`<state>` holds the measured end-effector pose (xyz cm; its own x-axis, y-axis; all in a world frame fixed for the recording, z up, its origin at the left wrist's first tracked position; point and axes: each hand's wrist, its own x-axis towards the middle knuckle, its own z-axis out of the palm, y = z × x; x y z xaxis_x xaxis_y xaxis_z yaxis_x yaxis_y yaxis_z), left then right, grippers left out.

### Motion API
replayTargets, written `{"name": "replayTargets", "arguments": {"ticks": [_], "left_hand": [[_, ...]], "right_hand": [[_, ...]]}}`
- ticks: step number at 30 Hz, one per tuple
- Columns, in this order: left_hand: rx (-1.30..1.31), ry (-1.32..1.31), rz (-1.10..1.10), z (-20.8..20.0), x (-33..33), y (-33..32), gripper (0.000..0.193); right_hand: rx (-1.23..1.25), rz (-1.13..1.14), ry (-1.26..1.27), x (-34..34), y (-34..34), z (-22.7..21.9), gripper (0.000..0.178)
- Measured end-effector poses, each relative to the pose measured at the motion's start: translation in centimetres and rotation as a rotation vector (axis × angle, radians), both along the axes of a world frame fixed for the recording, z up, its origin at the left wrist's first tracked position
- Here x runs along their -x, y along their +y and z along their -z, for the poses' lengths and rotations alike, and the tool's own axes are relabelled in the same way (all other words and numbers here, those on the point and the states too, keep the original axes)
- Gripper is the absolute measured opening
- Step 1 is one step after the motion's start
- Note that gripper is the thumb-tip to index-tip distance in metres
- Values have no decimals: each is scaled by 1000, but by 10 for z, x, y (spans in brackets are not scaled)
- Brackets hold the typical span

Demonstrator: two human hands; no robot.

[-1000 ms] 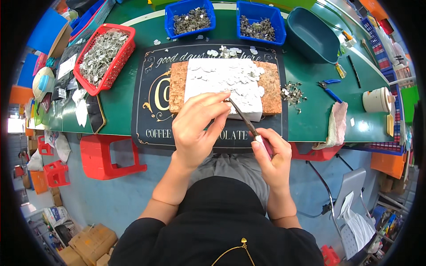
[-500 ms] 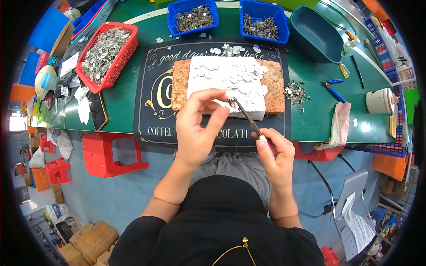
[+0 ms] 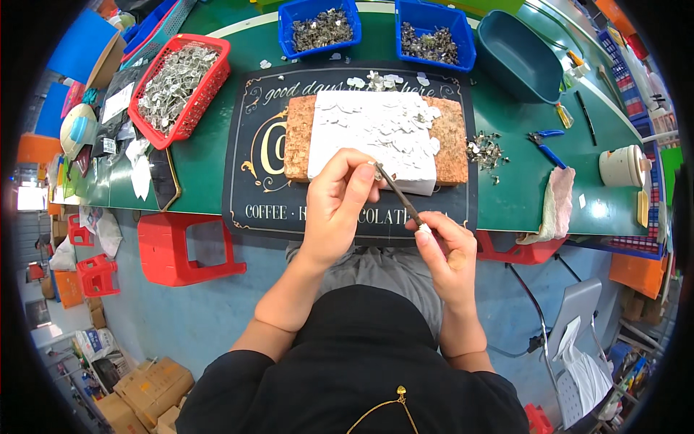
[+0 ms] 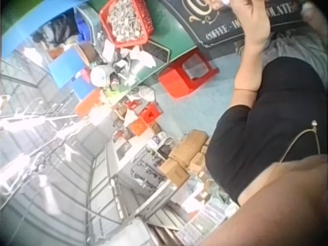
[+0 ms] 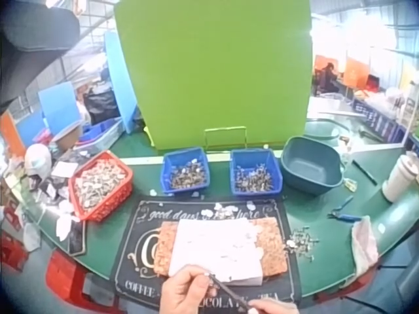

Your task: Assembling and processing small metal components using pliers at a factory workstation.

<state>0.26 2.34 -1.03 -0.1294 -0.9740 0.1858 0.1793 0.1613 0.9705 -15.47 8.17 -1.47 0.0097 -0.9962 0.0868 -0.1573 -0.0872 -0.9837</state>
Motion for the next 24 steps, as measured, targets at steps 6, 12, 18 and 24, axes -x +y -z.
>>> {"name": "replayTargets", "arguments": {"ticks": [6,12,18,24], "left_hand": [[-31,300,214,4,-1,-4,27],[-151,425,291,2,0,-5,27],[-195,516,331,10,-1,-9,26],[-102,160,200,5,1,-20,24]], "right_hand": [[-220,-89,-377,0,8,6,17],[-261,-125,-555,-2,12,15,21],[-739,-513,-1303,-4,9,23,35],[-729,-334,-1278,8,11,18,34]]}}
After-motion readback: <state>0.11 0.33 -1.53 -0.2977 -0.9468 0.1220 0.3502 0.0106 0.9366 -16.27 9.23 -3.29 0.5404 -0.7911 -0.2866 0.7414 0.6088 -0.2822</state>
